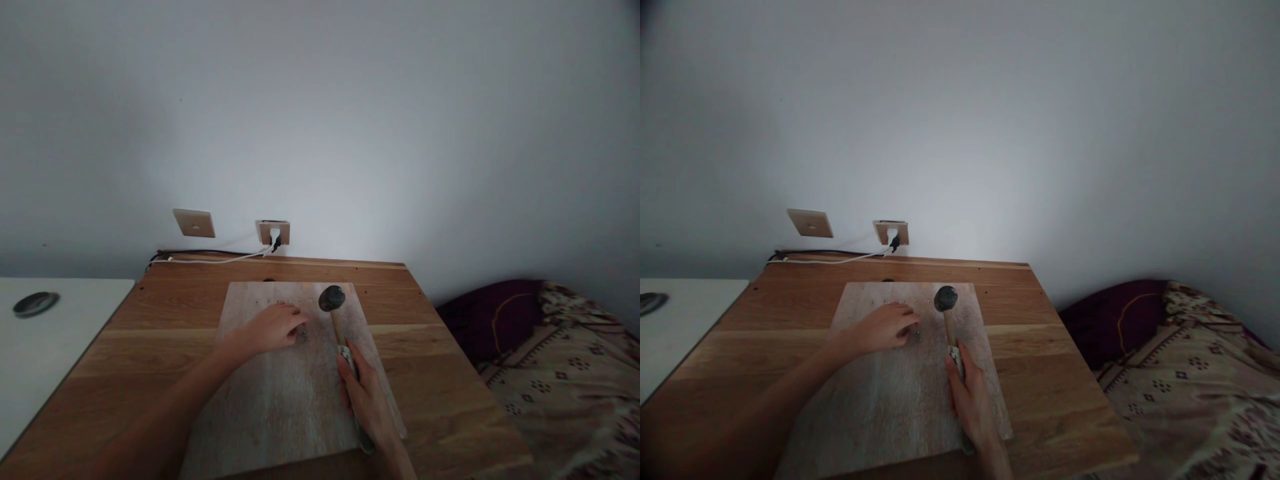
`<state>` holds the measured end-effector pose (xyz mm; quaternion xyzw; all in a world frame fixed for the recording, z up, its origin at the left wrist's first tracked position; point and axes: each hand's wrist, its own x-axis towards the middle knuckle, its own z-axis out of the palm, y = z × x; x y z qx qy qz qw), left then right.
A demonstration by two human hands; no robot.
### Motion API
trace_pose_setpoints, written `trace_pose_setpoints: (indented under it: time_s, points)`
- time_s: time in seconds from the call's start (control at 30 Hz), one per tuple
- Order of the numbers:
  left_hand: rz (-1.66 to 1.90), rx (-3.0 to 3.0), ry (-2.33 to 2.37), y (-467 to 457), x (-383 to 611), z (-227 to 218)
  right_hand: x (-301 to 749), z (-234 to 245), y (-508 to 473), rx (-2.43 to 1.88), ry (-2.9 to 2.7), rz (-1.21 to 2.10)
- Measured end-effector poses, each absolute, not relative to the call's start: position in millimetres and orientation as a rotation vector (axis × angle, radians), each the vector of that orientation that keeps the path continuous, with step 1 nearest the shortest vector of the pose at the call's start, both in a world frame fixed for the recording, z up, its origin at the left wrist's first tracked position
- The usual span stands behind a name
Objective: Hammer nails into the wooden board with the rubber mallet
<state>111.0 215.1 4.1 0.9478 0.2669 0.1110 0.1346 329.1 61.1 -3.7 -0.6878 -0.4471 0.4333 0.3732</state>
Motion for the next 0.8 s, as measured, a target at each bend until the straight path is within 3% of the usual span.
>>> trace_pose_setpoints:
  time_s: [0.23, 0.6, 0.8]
  points:
    - [0.267, 2.768, 0.736, 209.6, 120.3, 0.3, 328.3, -4.8, 60.8, -1.770, -1.157, 1.106]
    - [0.683, 2.189, 0.907, 253.8, 105.7, -9.1, 330.0, 2.2, 58.7, -1.797, -1.087, 1.135]
    - [0.743, 2.230, 1.038, 261.9, 120.5, -24.0, 327.3, -3.1, 59.9, -1.750, -1.098, 1.137]
